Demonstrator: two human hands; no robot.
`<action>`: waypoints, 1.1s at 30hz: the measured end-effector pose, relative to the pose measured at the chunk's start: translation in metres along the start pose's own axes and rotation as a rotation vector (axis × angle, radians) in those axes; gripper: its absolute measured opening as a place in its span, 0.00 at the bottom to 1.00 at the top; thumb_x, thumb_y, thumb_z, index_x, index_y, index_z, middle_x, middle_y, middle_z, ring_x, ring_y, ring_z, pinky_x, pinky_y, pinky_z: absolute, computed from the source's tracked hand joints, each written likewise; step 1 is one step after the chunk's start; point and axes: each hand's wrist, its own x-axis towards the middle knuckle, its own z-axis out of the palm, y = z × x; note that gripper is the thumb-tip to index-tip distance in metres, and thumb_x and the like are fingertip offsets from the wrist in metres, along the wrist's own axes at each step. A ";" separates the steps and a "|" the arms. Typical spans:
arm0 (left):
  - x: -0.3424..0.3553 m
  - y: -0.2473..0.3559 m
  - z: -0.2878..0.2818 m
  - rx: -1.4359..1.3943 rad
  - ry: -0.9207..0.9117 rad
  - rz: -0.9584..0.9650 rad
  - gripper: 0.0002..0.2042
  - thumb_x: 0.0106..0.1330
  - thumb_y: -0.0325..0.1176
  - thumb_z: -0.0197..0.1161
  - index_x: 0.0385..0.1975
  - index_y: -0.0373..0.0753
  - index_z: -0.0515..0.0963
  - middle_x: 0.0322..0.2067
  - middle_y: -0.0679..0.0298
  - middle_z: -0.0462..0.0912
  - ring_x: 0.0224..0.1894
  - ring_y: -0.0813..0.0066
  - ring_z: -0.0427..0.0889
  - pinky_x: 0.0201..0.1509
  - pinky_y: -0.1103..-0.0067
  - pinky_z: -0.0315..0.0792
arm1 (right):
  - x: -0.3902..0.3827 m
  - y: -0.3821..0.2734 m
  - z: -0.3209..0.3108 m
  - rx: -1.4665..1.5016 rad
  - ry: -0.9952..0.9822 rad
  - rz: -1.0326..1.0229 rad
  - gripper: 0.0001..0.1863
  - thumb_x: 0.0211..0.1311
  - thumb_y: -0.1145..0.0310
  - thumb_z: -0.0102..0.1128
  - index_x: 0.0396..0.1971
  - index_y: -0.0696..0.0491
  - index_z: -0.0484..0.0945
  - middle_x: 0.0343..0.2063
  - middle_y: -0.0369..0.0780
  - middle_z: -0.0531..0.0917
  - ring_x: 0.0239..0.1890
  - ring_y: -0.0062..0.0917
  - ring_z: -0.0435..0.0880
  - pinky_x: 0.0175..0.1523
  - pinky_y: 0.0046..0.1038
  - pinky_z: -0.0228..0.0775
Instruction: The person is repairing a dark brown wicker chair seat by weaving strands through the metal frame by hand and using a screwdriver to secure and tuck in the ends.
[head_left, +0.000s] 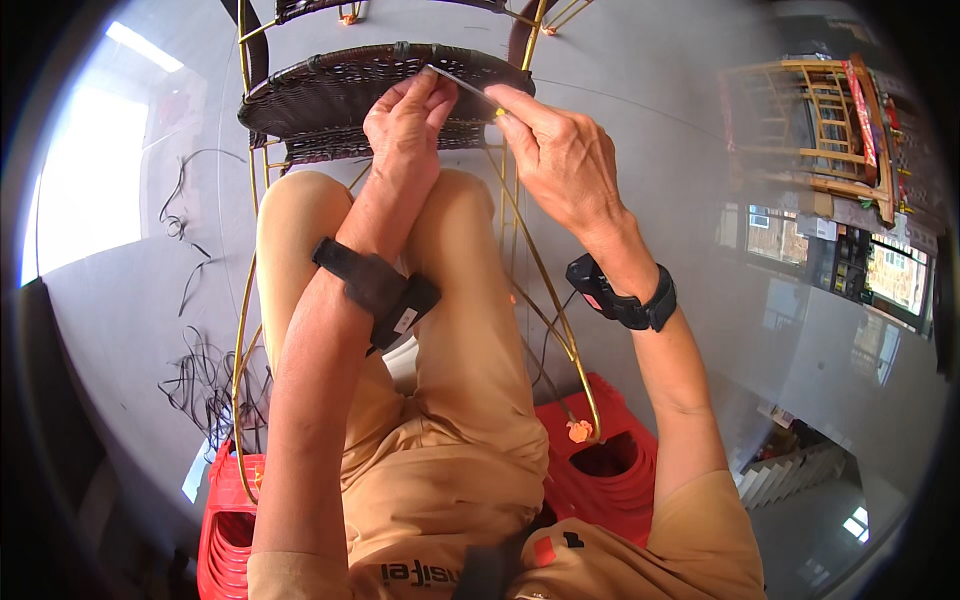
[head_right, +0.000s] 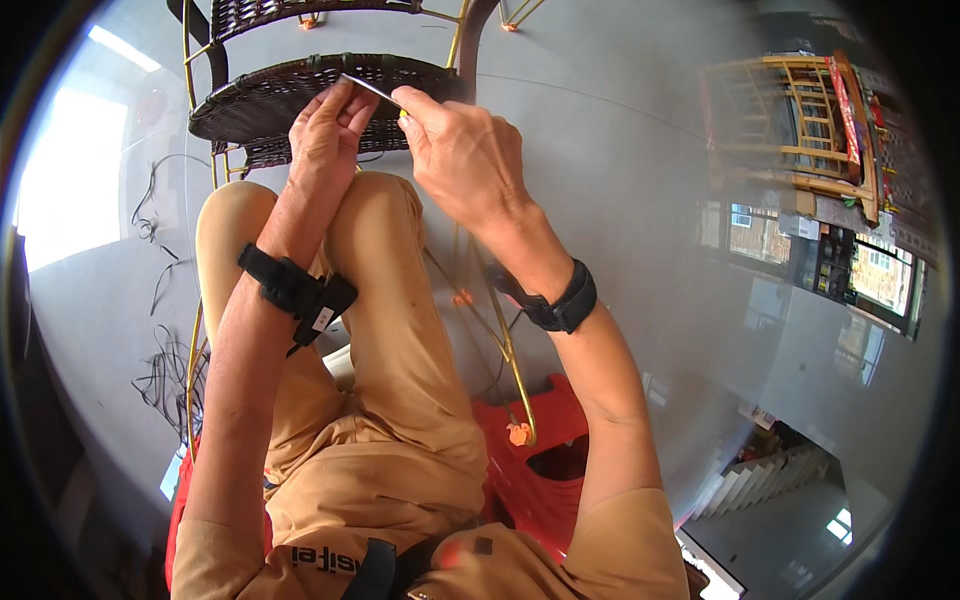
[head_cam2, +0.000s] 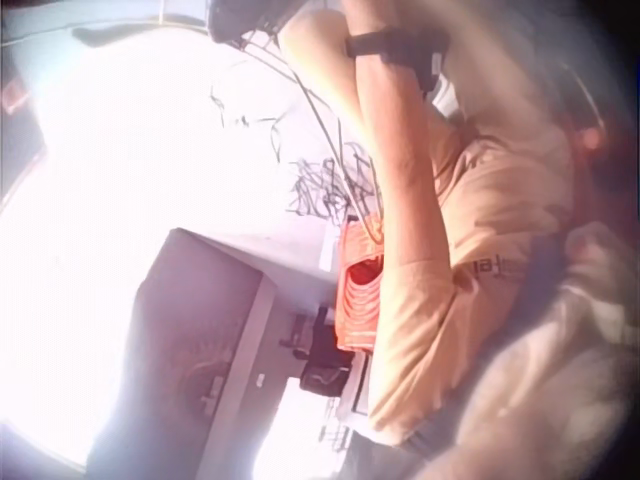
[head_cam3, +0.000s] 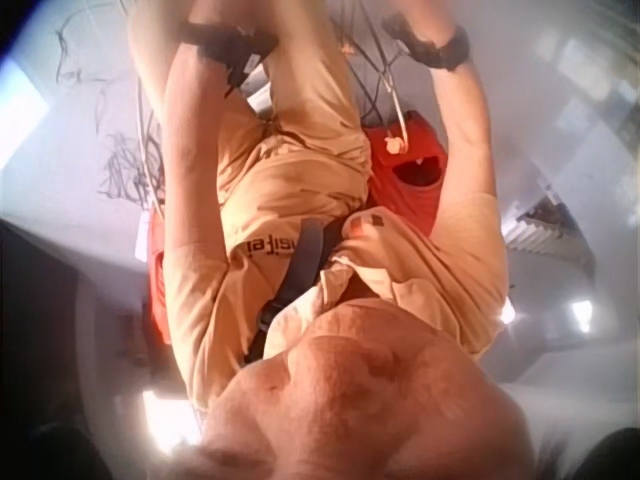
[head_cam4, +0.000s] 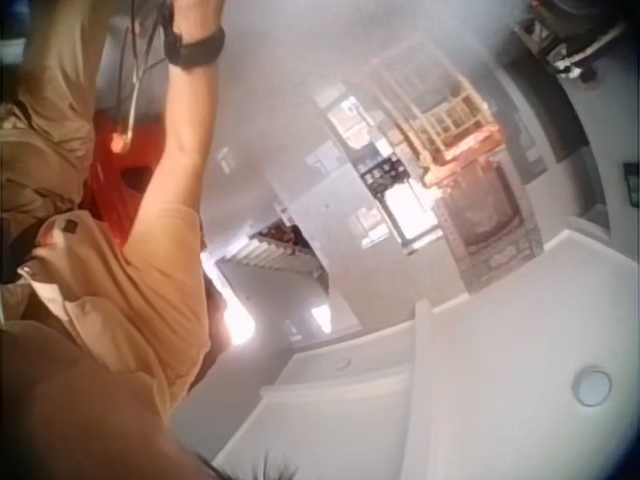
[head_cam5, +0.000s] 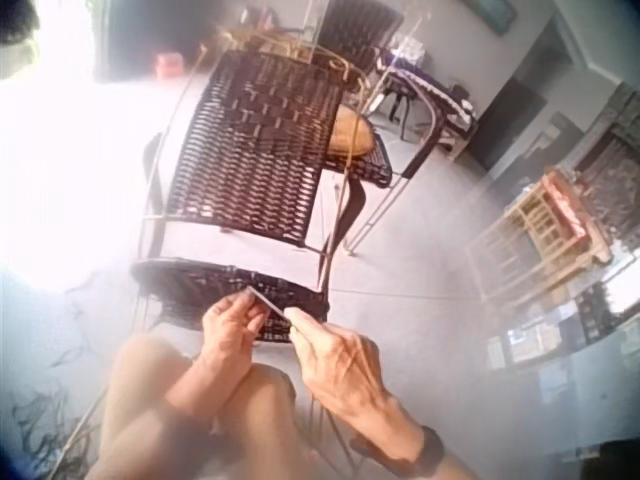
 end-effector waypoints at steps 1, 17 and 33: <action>0.000 0.000 0.001 0.011 0.019 0.001 0.05 0.58 0.24 0.56 0.31 0.29 0.72 0.31 0.56 0.78 0.34 0.67 0.79 0.43 0.74 0.76 | 0.000 0.000 0.001 -0.002 0.001 0.001 0.10 0.54 0.67 0.51 0.37 0.48 0.74 0.15 0.43 0.76 0.20 0.39 0.75 0.23 0.35 0.66; 0.001 -0.003 0.003 -0.043 0.011 0.015 0.07 0.54 0.25 0.61 0.29 0.29 0.71 0.27 0.57 0.77 0.29 0.71 0.78 0.38 0.77 0.77 | -0.010 -0.021 0.014 0.117 0.016 0.205 0.12 0.57 0.69 0.49 0.40 0.55 0.74 0.17 0.49 0.75 0.21 0.40 0.76 0.27 0.32 0.66; 0.006 -0.005 -0.003 -0.076 -0.050 0.047 0.06 0.54 0.25 0.61 0.26 0.31 0.71 0.26 0.56 0.78 0.28 0.70 0.79 0.40 0.74 0.76 | 0.022 0.024 -0.006 -0.138 -0.036 -0.241 0.11 0.54 0.68 0.50 0.38 0.49 0.75 0.14 0.47 0.75 0.19 0.40 0.76 0.22 0.35 0.68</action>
